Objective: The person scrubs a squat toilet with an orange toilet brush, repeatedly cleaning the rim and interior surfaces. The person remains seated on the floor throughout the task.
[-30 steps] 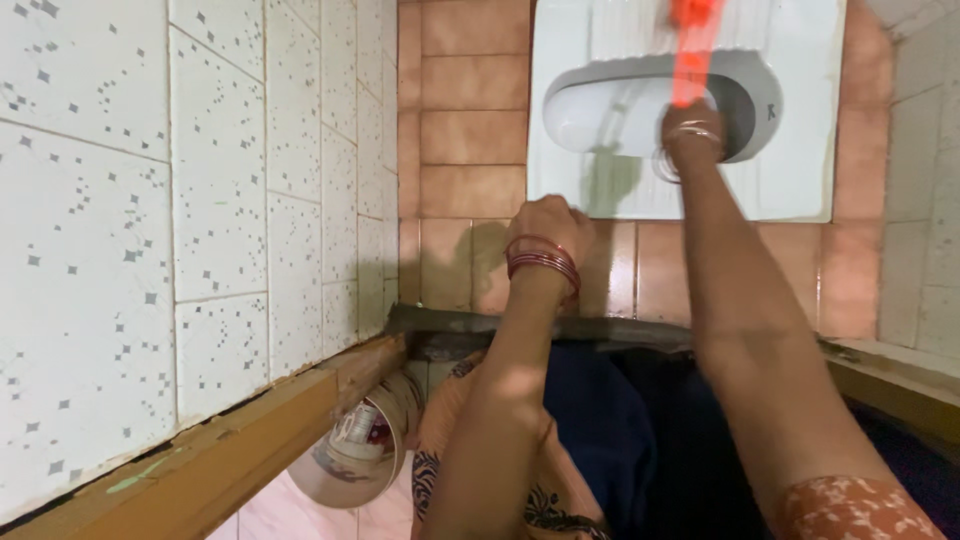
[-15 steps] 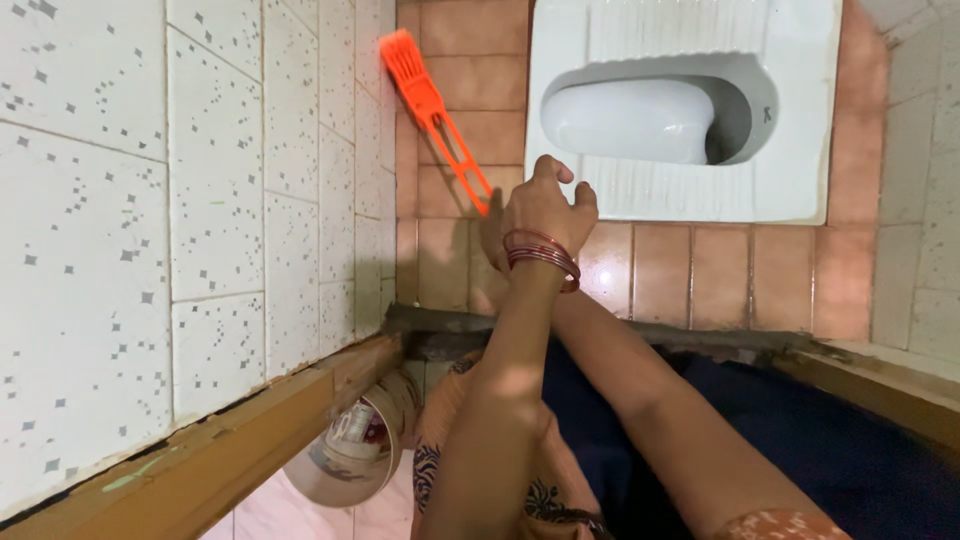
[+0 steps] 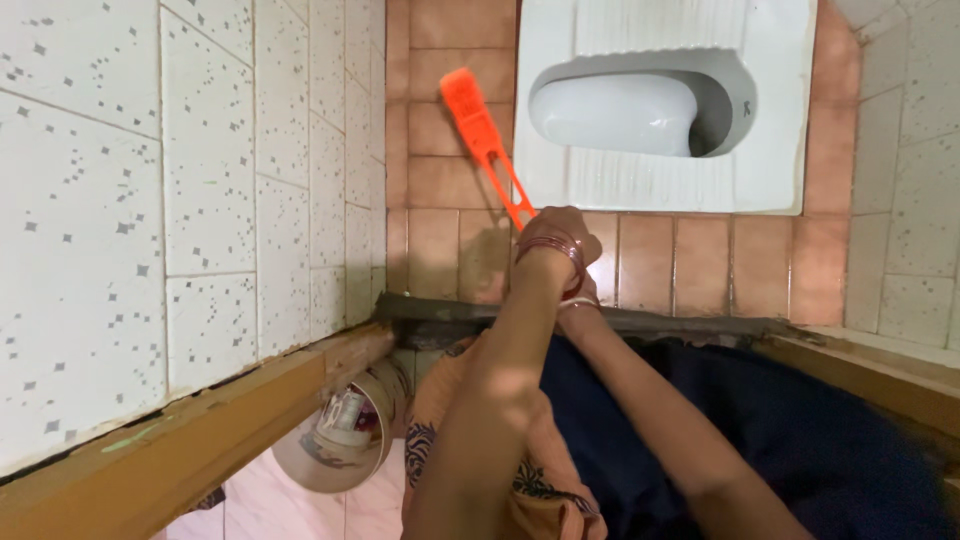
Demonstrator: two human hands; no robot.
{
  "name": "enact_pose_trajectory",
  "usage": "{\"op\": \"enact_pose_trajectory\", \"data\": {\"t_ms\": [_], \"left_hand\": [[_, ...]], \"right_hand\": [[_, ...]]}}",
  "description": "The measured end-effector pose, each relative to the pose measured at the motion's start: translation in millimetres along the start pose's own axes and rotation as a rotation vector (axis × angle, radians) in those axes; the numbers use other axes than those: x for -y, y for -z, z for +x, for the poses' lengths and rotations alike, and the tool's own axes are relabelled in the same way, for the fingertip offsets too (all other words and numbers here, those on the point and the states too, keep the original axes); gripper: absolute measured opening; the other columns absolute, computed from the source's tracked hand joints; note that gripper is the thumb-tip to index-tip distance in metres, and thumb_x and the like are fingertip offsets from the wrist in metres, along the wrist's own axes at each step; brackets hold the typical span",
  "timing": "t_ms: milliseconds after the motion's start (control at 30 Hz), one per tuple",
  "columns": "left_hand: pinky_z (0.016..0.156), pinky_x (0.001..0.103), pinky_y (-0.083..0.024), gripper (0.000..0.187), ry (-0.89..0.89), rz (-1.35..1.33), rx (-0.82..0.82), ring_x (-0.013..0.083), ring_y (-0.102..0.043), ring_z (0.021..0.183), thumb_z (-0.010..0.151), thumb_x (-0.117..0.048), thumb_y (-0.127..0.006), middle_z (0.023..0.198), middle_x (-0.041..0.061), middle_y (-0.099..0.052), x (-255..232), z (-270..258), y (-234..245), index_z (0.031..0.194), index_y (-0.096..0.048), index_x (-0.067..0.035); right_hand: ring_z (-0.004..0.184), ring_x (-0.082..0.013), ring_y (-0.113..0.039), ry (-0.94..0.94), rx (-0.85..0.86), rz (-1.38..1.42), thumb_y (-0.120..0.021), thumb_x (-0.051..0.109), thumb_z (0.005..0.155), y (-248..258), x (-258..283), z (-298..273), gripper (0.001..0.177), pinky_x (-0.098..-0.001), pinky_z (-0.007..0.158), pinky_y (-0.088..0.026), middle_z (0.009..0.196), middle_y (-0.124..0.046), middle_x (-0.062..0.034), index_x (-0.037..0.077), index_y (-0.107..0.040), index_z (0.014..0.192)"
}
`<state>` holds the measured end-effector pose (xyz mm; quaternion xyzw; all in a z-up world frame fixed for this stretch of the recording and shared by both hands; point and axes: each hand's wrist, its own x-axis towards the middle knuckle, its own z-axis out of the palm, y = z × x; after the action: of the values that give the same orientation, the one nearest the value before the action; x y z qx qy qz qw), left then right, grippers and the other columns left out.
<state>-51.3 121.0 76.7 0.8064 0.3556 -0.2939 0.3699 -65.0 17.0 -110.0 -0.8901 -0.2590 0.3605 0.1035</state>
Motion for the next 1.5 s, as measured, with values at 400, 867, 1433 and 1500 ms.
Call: {"op": "enact_pose_trajectory", "data": {"t_ms": [400,867,1433,1500], "left_hand": [[0.087,0.047,-0.059,0.032,-0.184,0.366,0.091,0.0362,-0.073,0.105,0.087,-0.017,-0.059,0.114,0.025,-0.074,8.6,28.3,-55.0,0.108,-0.078,-0.002],[0.108,0.04,-0.047,0.073,-0.349,-0.218,0.071,0.0354,-0.064,0.125,0.096,-0.063,-0.038,0.131,0.022,-0.068,78.7,29.9,-214.2,0.132,-0.066,-0.006],[0.094,0.047,-0.055,0.066,-0.221,0.136,0.281,0.0348,-0.074,0.103,0.092,-0.064,-0.042,0.111,0.023,-0.079,54.6,-14.9,-158.0,0.103,-0.079,-0.009],[0.096,0.043,-0.052,0.07,-0.347,0.171,0.232,0.0326,-0.073,0.103,0.091,-0.065,-0.04,0.109,0.02,-0.079,52.4,-1.0,-162.7,0.098,-0.082,-0.009]], "right_hand": [[0.112,-0.0409,-0.069,-0.132,-0.005,-0.033,-0.052,0.044,0.103,-12.2,-54.8,-31.8,0.047,-0.0496,0.093,-0.056,0.117,-0.071,-0.0238,0.006,-0.07,0.122],[0.121,-0.0406,-0.065,-0.147,0.025,-0.121,-0.065,0.027,0.09,9.7,-106.7,-83.6,0.043,-0.0467,0.098,-0.056,0.126,-0.068,-0.0253,0.005,-0.068,0.127],[0.103,-0.0474,-0.069,0.055,0.128,-0.102,-0.061,0.038,0.096,15.7,-102.1,-150.5,0.073,-0.052,0.091,-0.055,0.107,-0.071,-0.0317,-0.002,-0.033,0.15],[0.101,-0.0475,-0.068,0.013,0.089,-0.018,-0.061,0.035,0.094,9.3,-97.0,-133.1,0.069,-0.0525,0.088,-0.055,0.105,-0.071,-0.032,-0.002,-0.037,0.147]]}}
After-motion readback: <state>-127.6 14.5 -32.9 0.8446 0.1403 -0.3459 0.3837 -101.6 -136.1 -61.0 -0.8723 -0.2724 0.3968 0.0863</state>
